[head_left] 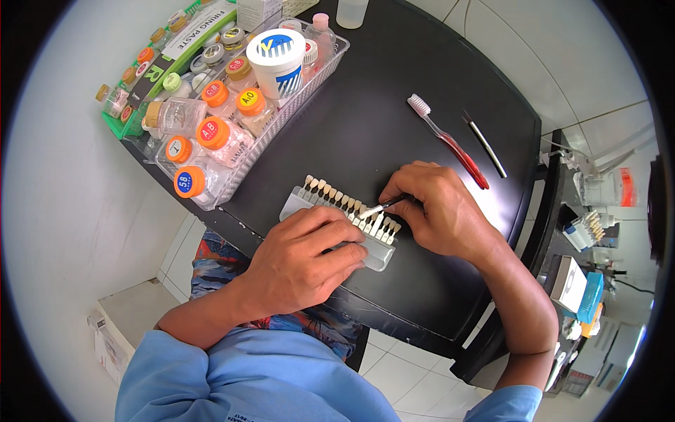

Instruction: Applying stain or glaze to a dental crown or bridge component and comparing it to a shade guide.

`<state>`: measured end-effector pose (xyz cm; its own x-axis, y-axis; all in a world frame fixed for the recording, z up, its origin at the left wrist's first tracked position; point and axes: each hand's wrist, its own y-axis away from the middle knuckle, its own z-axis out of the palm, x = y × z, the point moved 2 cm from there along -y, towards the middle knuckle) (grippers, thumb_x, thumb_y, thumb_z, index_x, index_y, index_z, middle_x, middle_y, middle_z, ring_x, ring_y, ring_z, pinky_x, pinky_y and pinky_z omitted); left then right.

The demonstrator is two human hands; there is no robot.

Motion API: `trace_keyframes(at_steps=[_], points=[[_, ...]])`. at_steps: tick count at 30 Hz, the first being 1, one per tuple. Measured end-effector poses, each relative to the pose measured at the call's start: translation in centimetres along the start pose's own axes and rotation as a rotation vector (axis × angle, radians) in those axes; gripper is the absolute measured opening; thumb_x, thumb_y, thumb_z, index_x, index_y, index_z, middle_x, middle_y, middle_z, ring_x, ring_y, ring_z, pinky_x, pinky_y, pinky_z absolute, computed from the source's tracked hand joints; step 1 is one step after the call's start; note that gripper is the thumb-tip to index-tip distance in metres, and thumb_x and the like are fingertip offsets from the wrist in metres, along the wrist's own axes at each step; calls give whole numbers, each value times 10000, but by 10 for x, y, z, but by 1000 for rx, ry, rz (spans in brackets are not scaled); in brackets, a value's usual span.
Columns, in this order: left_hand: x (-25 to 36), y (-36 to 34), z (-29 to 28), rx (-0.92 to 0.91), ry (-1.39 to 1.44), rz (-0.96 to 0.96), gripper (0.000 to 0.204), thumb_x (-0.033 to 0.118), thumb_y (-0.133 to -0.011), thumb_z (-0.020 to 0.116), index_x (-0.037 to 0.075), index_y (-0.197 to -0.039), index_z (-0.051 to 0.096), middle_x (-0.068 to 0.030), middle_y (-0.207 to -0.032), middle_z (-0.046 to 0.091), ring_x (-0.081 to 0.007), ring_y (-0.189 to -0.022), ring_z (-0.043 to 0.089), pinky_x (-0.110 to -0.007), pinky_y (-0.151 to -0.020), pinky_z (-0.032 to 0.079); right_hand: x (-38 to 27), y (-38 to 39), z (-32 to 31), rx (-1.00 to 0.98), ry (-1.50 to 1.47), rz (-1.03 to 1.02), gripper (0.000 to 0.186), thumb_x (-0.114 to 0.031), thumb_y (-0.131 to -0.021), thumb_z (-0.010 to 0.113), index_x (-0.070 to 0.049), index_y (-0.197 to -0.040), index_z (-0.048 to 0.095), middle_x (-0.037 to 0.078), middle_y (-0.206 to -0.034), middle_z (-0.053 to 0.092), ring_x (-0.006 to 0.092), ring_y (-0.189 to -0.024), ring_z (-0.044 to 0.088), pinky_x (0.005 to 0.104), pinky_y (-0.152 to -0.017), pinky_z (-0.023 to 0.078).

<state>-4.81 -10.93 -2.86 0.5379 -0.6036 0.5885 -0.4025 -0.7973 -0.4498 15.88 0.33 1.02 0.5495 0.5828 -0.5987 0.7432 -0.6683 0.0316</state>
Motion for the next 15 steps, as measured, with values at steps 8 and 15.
trace_keyframes(at_steps=[8,15], points=[[-1,0,1,16,-3,7,211,100,-796,880,77,-986,790,-19,-1095,719,-236,-1083,657,-377,-917,581,1,2,-16,135,-45,85,106,-28,-893,779,26,-982,758,182,-878,711,340,-790,721,433,-711,549],[-1,0,1,14,-5,11,215,101,-790,885,77,-978,784,-16,-1090,719,-235,-1081,660,-376,-918,584,-5,1,-9,19,-92,161,131,-59,-894,785,34,-983,757,186,-874,709,342,-800,740,439,-728,560]])
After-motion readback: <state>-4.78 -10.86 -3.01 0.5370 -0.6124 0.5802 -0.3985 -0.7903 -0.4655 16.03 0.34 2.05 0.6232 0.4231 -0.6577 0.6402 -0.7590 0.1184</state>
